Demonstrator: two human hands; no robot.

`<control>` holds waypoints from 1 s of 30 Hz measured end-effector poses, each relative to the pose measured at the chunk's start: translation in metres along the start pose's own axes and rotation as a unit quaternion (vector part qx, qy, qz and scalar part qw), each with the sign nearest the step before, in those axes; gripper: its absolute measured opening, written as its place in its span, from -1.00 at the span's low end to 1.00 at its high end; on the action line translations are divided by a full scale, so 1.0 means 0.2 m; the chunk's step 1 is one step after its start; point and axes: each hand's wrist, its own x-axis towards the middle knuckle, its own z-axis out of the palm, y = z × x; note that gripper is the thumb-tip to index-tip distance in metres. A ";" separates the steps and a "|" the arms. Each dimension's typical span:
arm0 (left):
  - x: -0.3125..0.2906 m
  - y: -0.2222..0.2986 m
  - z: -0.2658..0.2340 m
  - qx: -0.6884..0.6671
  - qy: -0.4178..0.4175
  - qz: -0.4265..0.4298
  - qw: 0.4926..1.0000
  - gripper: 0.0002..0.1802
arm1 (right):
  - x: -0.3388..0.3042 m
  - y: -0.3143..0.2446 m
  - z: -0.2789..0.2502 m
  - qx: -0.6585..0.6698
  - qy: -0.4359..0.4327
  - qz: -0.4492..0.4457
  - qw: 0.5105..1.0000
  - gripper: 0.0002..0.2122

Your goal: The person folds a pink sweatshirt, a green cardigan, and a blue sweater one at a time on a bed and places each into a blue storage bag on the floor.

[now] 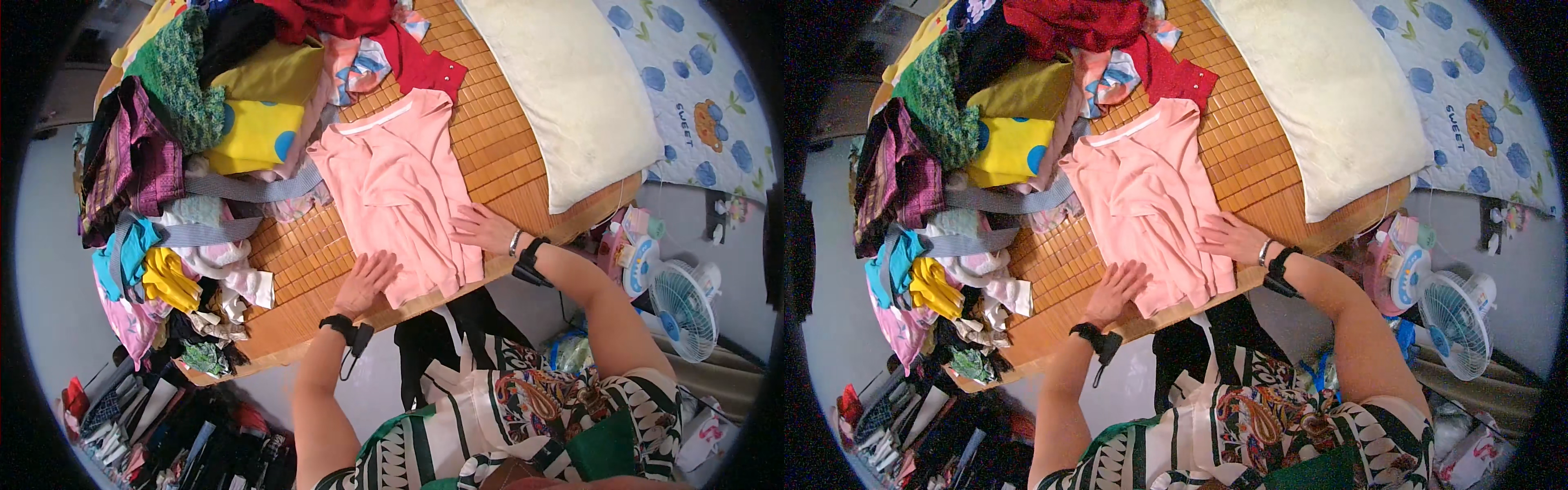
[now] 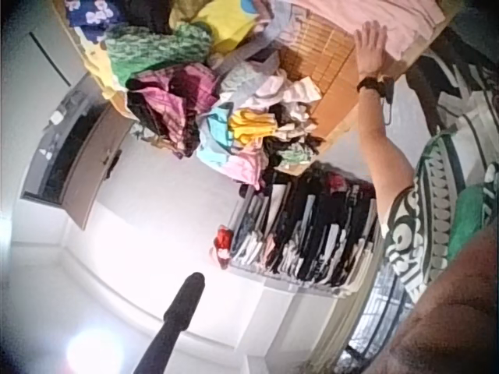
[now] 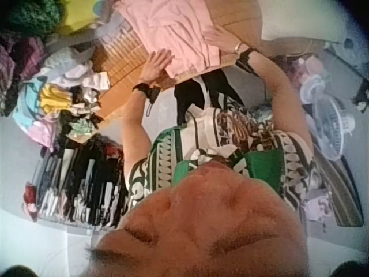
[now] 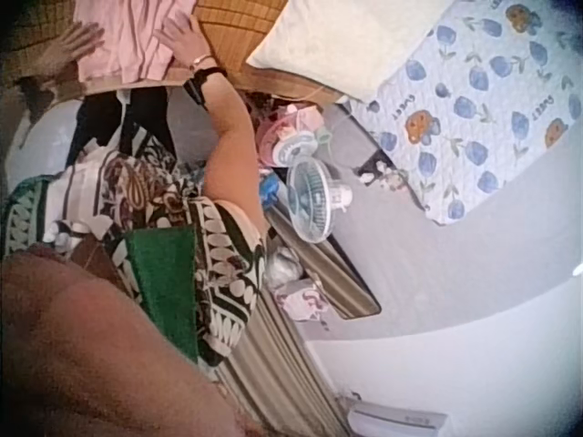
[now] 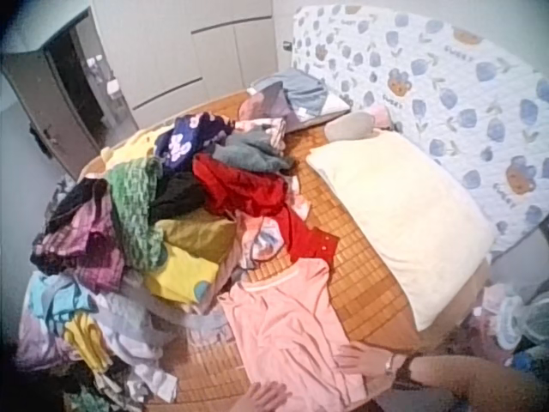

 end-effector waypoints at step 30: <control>0.21 0.27 0.00 -0.030 0.122 -0.288 0.949 -0.34 | 0.07 -0.23 -0.09 0.014 -0.002 0.173 0.985 -0.46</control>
